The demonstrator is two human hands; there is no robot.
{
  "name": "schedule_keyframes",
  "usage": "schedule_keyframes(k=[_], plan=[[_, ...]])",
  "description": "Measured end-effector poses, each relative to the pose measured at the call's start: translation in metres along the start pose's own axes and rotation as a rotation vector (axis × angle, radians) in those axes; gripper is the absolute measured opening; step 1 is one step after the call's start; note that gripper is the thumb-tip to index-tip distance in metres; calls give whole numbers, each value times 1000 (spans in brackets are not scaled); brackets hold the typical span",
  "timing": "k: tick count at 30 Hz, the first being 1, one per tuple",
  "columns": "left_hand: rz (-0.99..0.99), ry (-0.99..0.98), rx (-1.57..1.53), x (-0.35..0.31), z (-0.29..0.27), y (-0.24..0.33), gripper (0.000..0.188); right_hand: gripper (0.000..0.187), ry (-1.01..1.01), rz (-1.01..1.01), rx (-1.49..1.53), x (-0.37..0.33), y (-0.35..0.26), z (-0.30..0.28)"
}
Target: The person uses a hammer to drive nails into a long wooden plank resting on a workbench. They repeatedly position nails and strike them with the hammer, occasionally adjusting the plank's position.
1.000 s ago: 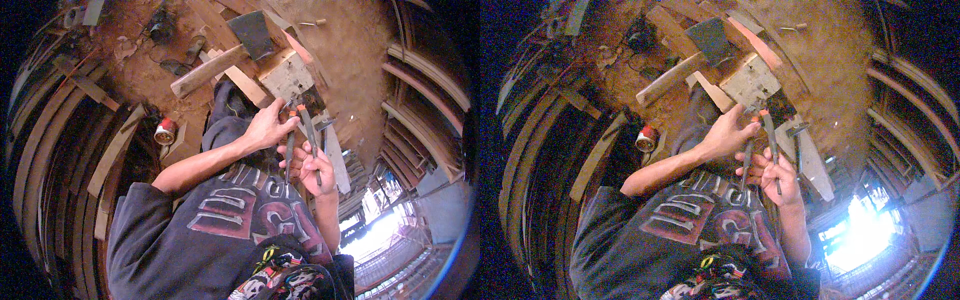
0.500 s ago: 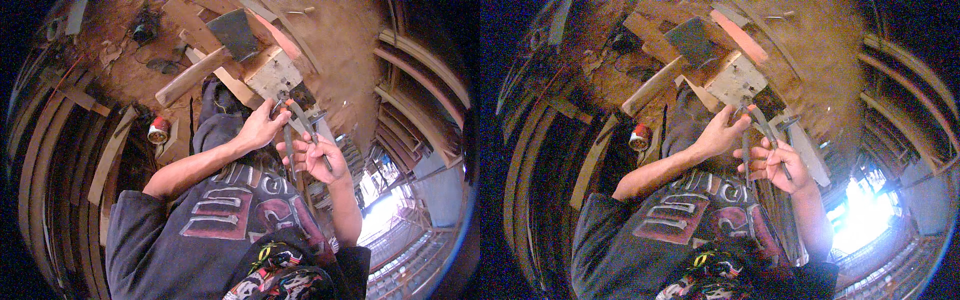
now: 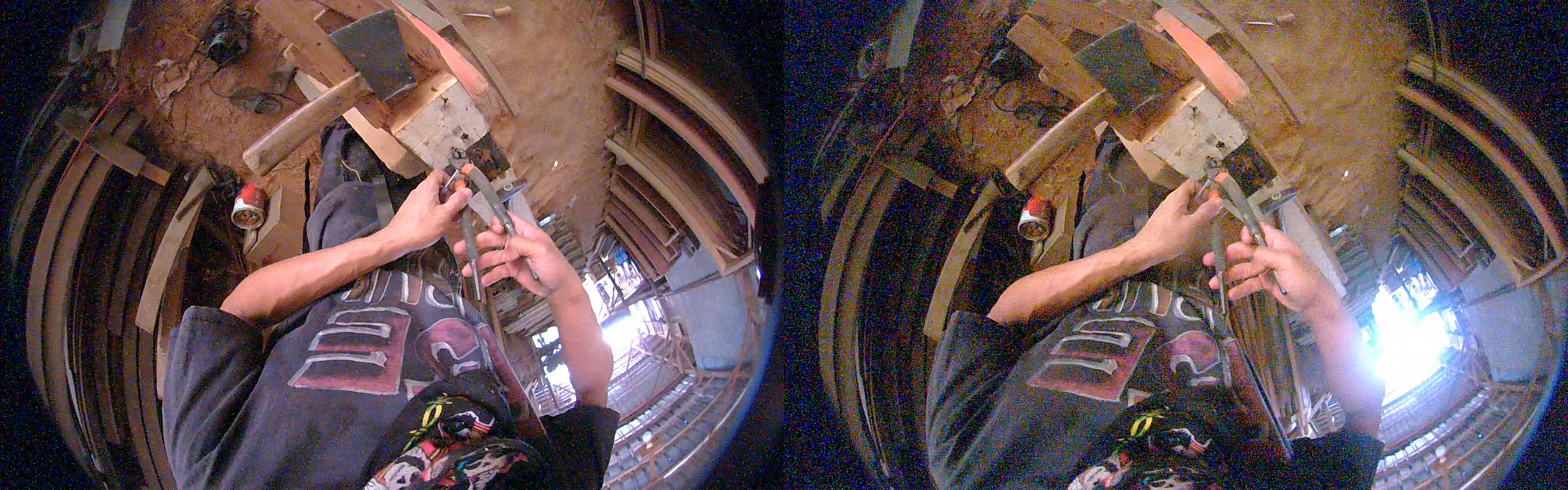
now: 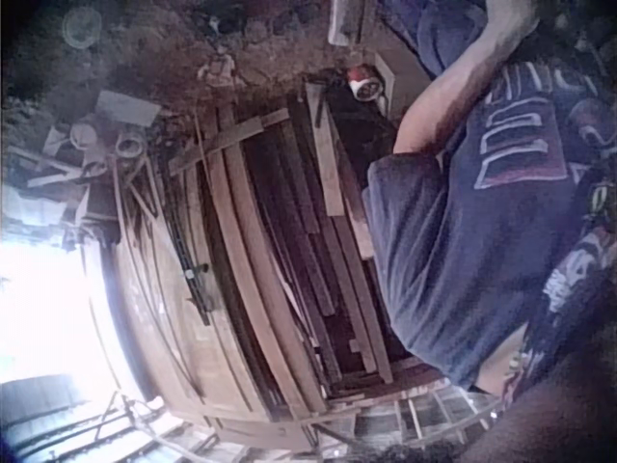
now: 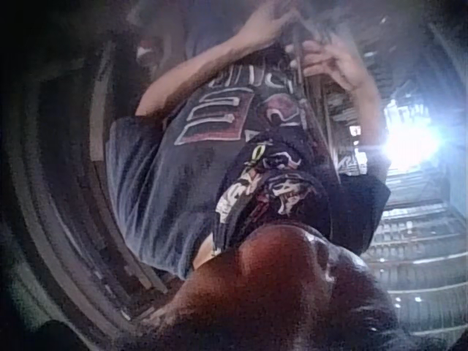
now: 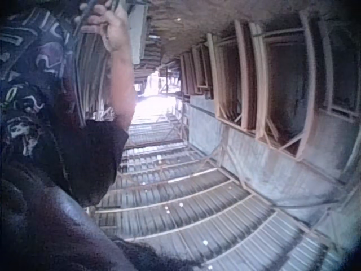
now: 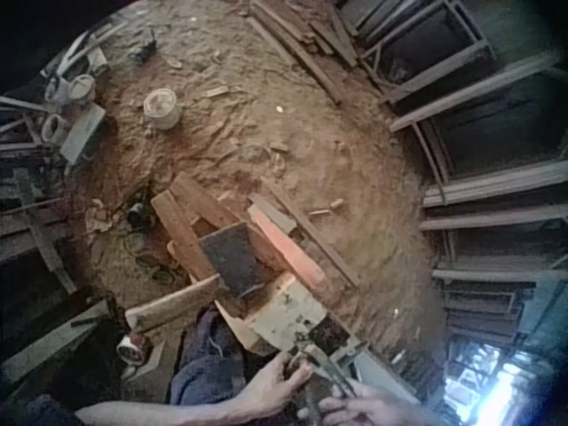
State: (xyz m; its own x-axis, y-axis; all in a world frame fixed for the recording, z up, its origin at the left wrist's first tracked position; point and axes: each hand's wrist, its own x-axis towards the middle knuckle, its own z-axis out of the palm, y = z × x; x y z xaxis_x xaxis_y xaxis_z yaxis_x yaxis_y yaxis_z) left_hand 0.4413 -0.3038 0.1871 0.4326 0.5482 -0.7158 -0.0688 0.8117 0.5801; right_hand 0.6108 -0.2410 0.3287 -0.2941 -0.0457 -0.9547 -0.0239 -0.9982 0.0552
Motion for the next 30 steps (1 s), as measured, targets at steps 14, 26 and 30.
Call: schedule_keyframes(k=[14, 26, 30], plan=[[47, 70, -104, 12, 10, 2, 44, 40, 29, 60, 24, -1, -28, -1], [-8, 60, -226, 14, 18, -13, 37, 54, 42, 156, -361, 0, -50, 5], [-52, 54, -139, 14, 11, -2, 34, 45, -8, 104, -181, -1, -44, -4]])
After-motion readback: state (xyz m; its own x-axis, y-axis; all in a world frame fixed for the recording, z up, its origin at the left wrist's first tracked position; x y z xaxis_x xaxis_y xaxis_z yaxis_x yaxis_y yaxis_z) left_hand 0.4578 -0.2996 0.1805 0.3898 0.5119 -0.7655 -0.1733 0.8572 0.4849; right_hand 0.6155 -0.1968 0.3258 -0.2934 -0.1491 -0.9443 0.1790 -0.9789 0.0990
